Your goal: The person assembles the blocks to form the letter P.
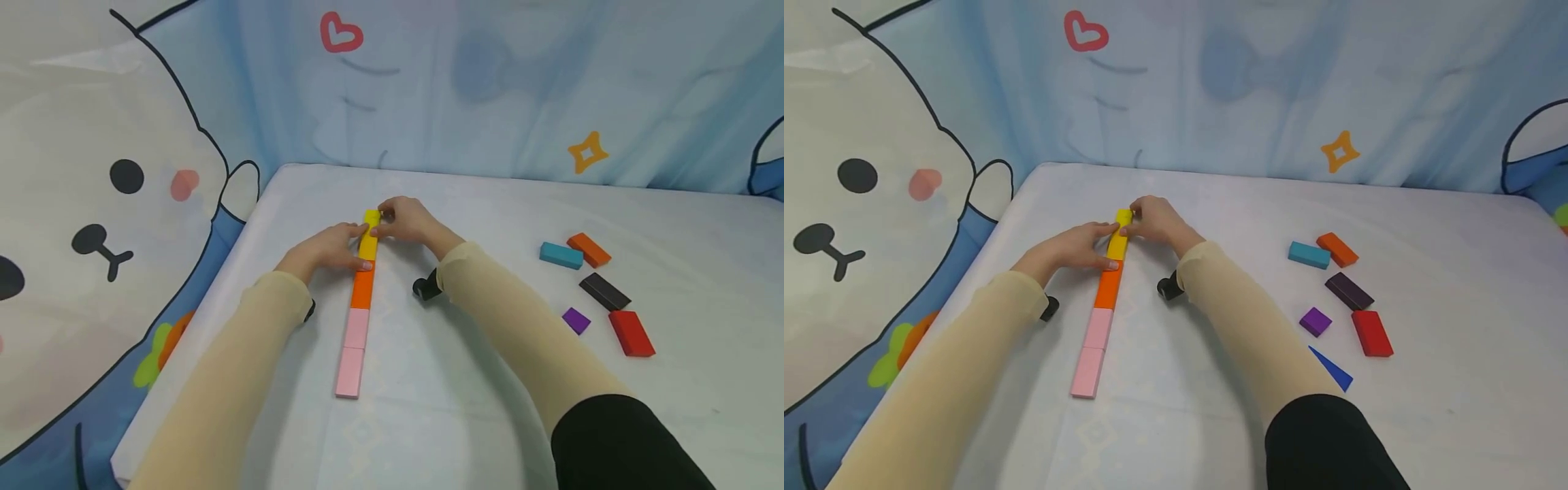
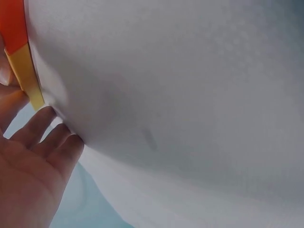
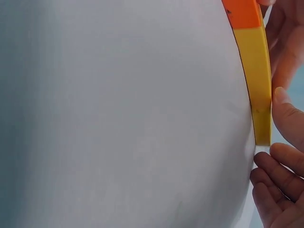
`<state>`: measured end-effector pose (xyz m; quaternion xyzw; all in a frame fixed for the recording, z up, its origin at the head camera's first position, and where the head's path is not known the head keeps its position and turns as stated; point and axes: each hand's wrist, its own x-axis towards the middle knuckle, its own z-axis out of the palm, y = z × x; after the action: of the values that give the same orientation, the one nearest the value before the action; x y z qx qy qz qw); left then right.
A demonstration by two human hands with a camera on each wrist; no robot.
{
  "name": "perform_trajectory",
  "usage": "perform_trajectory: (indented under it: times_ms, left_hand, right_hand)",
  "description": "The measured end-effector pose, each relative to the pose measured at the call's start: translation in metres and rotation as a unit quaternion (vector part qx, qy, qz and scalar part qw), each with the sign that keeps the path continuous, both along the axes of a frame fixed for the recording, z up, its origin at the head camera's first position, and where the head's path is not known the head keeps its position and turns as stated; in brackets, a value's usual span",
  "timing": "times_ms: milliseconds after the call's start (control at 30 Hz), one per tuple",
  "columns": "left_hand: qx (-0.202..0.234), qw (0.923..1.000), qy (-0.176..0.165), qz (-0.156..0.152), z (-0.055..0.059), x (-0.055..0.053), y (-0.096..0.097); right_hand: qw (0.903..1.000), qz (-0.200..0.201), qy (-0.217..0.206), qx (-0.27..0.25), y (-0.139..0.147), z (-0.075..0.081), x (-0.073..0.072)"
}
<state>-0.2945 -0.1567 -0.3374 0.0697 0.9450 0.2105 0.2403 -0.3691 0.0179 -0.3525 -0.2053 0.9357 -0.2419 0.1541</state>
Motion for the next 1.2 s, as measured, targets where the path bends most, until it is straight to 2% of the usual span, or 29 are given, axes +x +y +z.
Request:
perform_trajectory:
  times_ms: [233, 533, 800, 967, 1200]
  left_hand:
    - [-0.01, 0.9999, -0.005, 0.001, -0.002, -0.002, 0.001]
    - [-0.015, 0.9998, -0.007, -0.008, -0.004, -0.004, -0.004]
    - [-0.011, 0.9998, 0.002, -0.016, -0.003, -0.006, -0.013]
    - [-0.009, 0.9999, -0.007, -0.002, -0.004, -0.007, -0.019]
    - [-0.011, 0.9999, -0.002, -0.003, -0.003, -0.005, -0.028]
  right_hand:
    - [0.9995, -0.007, -0.013, 0.029, 0.021, 0.008, 0.002]
    - [0.9984, -0.023, -0.037, 0.036, 0.064, 0.023, 0.009]
    - [0.999, -0.02, 0.005, 0.039, 0.124, 0.034, 0.02]
    - [0.9978, -0.04, 0.014, 0.051, 0.165, 0.037, 0.027]
    - [0.9962, -0.061, 0.019, 0.06, 0.206, 0.037, 0.036]
